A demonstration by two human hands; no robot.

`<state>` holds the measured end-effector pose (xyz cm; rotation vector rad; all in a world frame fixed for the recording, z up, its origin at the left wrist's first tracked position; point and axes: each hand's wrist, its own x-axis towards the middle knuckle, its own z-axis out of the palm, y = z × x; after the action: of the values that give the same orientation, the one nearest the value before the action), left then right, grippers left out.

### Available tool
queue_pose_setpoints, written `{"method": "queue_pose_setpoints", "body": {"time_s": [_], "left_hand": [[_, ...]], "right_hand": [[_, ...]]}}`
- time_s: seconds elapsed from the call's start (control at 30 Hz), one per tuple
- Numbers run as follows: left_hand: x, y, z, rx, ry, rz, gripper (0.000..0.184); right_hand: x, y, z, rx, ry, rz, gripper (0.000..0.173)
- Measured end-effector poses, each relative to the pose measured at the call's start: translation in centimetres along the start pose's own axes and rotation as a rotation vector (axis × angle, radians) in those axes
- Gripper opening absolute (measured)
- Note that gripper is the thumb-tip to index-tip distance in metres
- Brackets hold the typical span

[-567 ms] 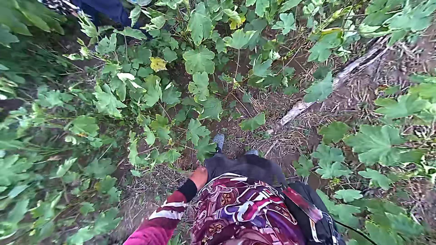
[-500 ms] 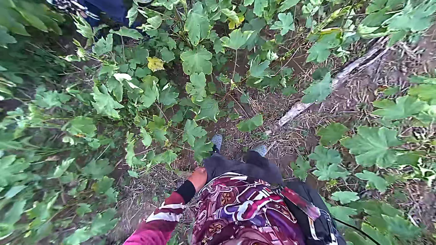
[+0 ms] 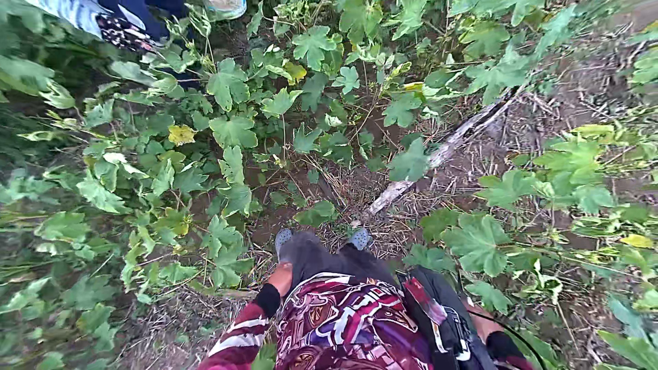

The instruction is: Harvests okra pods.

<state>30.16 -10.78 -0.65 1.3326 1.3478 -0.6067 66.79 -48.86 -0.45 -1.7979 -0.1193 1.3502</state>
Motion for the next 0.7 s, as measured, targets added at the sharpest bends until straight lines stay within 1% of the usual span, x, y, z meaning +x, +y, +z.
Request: {"method": "queue_pose_setpoints", "body": {"time_s": [0.03, 0.07, 0.1, 0.13, 0.2, 0.23, 0.27, 0.3, 0.33, 0.37, 0.4, 0.43, 0.47, 0.5, 0.53, 0.57, 0.6, 0.63, 0.67, 0.7], "left_hand": [[-0.5, 1.1, 0.7, -0.076, 0.015, 0.000, 0.039], [-0.9, 2.1, 1.4, -0.140, 0.027, 0.011, 0.038], [-1.4, 3.2, 1.9, -0.190, 0.024, 0.031, 0.037], [-1.8, 4.2, 2.2, -0.222, 0.007, 0.060, 0.036], [-2.2, 6.2, 2.5, -0.301, -0.079, 0.135, 0.032], [-2.1, 7.0, 2.5, -0.356, -0.130, 0.166, 0.029], [-1.9, 7.6, 2.6, -0.412, -0.173, 0.184, 0.029], [-1.6, 7.9, 2.8, -0.466, -0.204, 0.202, 0.030], [-0.8, 7.9, 3.0, -0.519, -0.230, 0.217, 0.031], [-0.1, 8.0, 3.0, -0.561, -0.254, 0.217, 0.030], [0.7, 8.3, 2.8, -0.583, -0.260, 0.209, 0.028], [1.5, 8.7, 2.5, -0.583, -0.243, 0.185, 0.026], [2.4, 9.2, 2.1, -0.553, -0.194, 0.136, 0.024], [3.6, 9.8, 1.6, -0.478, -0.108, 0.074, 0.024], [5.0, 10.4, 1.0, -0.360, -0.003, 0.014, 0.026], [6.6, 10.8, 0.4, -0.197, 0.083, -0.023, 0.029], [8.4, 11.3, -0.3, -0.026, 0.133, -0.037, 0.033], [10.0, 12.0, -0.9, 0.129, 0.150, -0.038, 0.036], [11.5, 13.0, -1.4, 0.259, 0.136, -0.032, 0.038], [13.2, 14.2, -1.7, 0.372, 0.109, -0.012, 0.038]], "right_hand": [[0.9, -1.2, -1.6, -0.083, 0.236, 0.395, 0.040], [2.4, -0.1, -3.5, -0.163, 0.372, 0.550, 0.046], [3.2, 0.8, -5.1, -0.208, 0.410, 0.606, 0.052], [3.8, 1.5, -6.3, -0.225, 0.407, 0.620, 0.055], [4.8, 3.4, -8.3, -0.194, 0.371, 0.601, 0.056], [5.1, 4.7, -8.9, -0.166, 0.349, 0.556, 0.056], [5.4, 6.2, -8.6, -0.178, 0.355, 0.474, 0.053], [5.7, 7.5, -8.3, -0.232, 0.326, 0.411, 0.051], [5.6, 7.0, -8.4, -0.321, 0.142, 0.415, 0.051], [5.3, 8.2, -7.7, -0.515, 0.094, 0.195, 0.050], [5.4, 10.6, -6.7, -0.725, 0.191, -0.248, 0.048], [4.2, 4.4, -4.5, -0.816, 0.056, 0.022, 0.042], [3.3, -2.9, -1.4, -0.810, 0.006, 0.298, 0.040], [2.2, -9.3, 0.9, -0.760, -0.015, 0.434, 0.039], [1.0, -13.0, 1.5, -0.680, -0.061, 0.453, 0.040], [0.3, -13.6, 0.7, -0.548, -0.115, 0.416, 0.042], [1.4, -13.5, 0.7, -0.371, -0.043, 0.651, 0.044], [2.8, -8.6, -0.3, -0.260, 0.028, 0.664, 0.043], [4.0, 1.0, -2.6, -0.195, 0.010, 0.352, 0.048], [6.1, 7.2, -3.6, -0.153, 0.009, 0.390, 0.054]]}}
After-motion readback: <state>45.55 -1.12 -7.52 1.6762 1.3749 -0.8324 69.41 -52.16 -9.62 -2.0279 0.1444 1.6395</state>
